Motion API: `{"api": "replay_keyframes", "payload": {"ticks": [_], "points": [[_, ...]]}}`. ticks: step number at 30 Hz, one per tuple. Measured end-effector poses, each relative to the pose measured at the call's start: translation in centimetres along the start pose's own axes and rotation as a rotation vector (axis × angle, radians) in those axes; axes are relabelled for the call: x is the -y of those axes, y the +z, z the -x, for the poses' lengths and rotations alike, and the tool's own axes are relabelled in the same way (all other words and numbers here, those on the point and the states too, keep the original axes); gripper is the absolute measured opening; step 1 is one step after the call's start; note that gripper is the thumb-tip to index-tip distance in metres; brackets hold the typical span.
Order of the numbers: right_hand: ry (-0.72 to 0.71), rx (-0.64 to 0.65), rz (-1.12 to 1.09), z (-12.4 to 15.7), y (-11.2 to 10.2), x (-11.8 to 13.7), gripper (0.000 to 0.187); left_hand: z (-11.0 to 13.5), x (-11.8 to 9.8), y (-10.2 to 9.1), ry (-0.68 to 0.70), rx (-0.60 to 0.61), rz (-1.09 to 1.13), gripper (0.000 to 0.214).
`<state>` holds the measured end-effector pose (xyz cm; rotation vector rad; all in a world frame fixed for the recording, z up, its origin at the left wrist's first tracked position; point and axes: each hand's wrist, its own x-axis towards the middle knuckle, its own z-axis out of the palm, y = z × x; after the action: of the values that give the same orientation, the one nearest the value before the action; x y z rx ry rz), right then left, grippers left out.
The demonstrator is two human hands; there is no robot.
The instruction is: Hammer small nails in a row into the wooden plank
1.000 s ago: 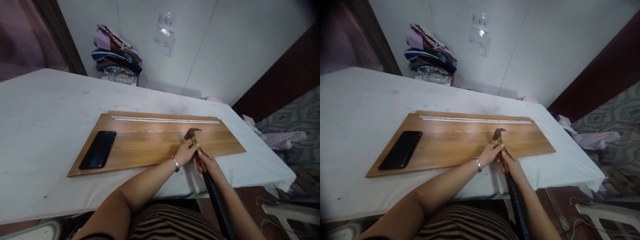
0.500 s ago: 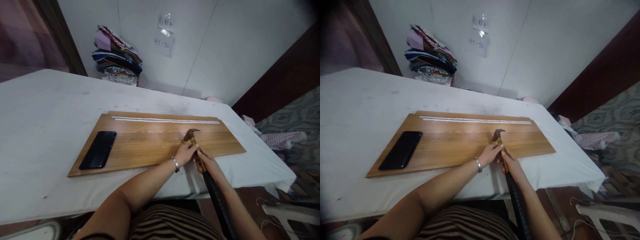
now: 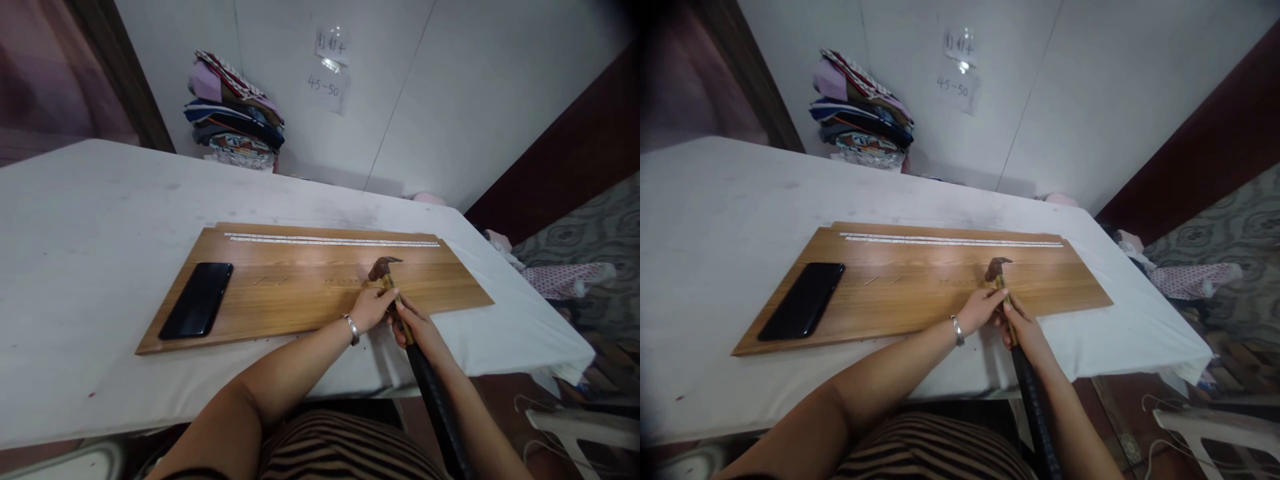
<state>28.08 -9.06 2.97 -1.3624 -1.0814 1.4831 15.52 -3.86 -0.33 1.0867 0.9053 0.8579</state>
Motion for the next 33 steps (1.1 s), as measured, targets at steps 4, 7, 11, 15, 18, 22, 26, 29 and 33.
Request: {"api": "replay_keyframes", "payload": {"ticks": [4,7,11,15,18,22,26,29,33], "points": [[-0.002,0.001,0.009,-0.05,-0.04,-0.08,0.069,-0.07,0.11,-0.10,-0.007,0.000,-0.024,0.048],[0.016,0.002,0.002,-0.02,0.07,0.04,0.067,-0.11,0.18,-0.11,-0.018,-0.001,-0.030,0.050],[-0.002,-0.002,-0.023,0.17,0.23,0.22,0.064,-0.15,0.24,-0.11,0.004,0.004,-0.025,0.051],[0.009,-0.002,-0.004,0.18,0.23,0.26,0.067,-0.29,0.45,-0.18,0.021,0.022,-0.052,0.053],[0.022,-0.003,-0.002,0.10,0.19,0.24,0.067,-0.33,0.53,-0.18,0.024,0.017,-0.047,0.052],[0.001,-0.008,-0.014,0.09,0.17,0.17,0.069,-0.34,0.53,-0.13,0.024,0.010,-0.035,0.050],[0.006,-0.007,0.004,0.04,0.09,0.10,0.069,-0.46,0.63,-0.13,0.008,0.010,-0.050,0.052],[0.017,0.004,-0.003,-0.03,-0.01,0.07,0.067,-0.40,0.54,-0.14,0.002,0.015,-0.039,0.052],[0.004,-0.002,-0.003,-0.12,-0.10,0.01,0.066,-0.18,0.23,-0.10,0.000,0.016,-0.017,0.050]]}}
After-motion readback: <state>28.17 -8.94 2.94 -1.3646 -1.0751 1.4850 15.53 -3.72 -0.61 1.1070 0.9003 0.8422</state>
